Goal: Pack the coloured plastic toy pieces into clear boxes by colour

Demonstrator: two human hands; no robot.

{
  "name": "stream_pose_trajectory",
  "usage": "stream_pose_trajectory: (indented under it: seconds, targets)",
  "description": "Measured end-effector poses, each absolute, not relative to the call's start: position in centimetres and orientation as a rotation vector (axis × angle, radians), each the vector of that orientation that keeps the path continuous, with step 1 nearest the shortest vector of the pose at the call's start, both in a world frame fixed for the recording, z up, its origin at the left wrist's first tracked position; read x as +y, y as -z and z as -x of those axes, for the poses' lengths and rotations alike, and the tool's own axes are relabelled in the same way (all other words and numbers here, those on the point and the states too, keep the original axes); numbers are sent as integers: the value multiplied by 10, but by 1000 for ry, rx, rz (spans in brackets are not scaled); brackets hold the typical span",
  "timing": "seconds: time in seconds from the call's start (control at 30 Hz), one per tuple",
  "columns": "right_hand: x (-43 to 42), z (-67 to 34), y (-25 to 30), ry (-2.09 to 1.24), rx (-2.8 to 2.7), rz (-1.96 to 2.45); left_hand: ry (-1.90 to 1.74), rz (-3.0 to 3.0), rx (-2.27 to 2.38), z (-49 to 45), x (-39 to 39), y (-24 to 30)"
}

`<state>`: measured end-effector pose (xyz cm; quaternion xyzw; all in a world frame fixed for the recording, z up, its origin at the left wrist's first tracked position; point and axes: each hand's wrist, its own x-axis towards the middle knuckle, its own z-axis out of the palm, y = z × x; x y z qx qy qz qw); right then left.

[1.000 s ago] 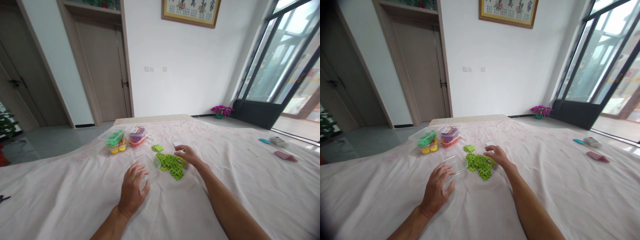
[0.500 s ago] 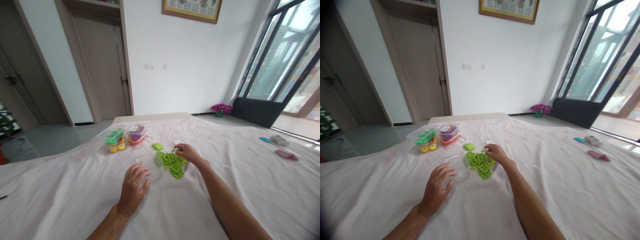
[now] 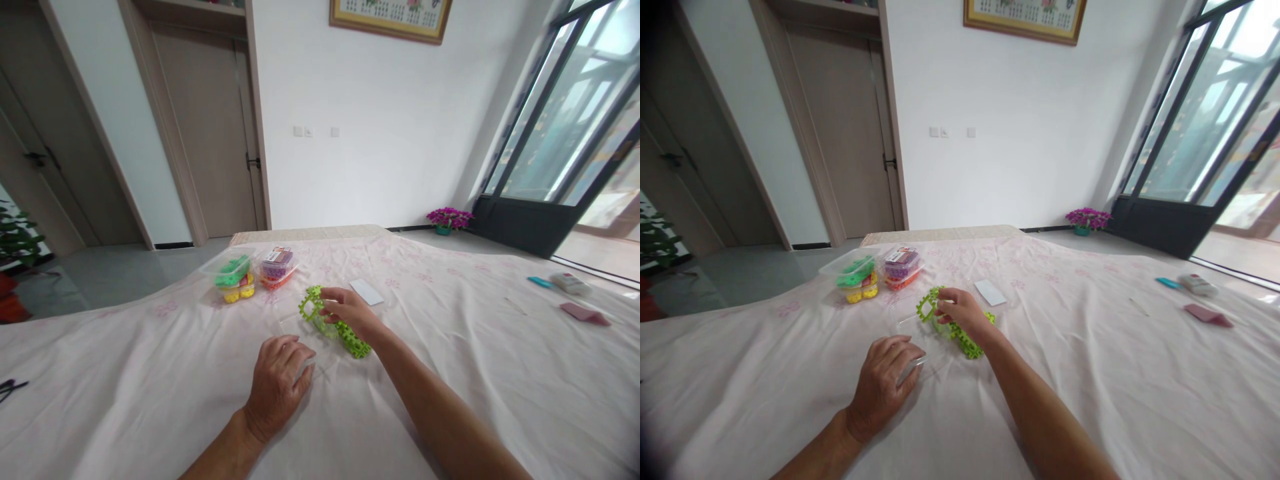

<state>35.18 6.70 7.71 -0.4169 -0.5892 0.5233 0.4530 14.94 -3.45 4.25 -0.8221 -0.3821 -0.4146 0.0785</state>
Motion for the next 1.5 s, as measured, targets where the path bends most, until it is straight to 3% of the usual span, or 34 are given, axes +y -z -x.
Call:
stream_pose_trajectory:
  seconds: [0.2, 0.4, 0.77, 1.1, 1.27, 1.5]
  targets:
    - [85, -368, -61, -790, -1589, 1375, 1259, 2470, -1131, -149, -34, -43]
    - [89, -399, -58, -401, -2211, 1523, 1260, 2490, -1128, -148, -32, -43]
    - [92, -407, -60, -277, -2148, 1651, 1260, 2492, -1113, -147, -31, -42]
    - [59, -364, -97, -424, -2099, 1083, 1256, 2536, -1130, -146, -32, -42]
    - [41, -348, -102, -355, -2352, 998, 1316, 2479, -1120, -146, -33, -40]
    - [39, -348, -106, -510, -2498, 861, 1364, 2447, -1117, -146, -33, -37]
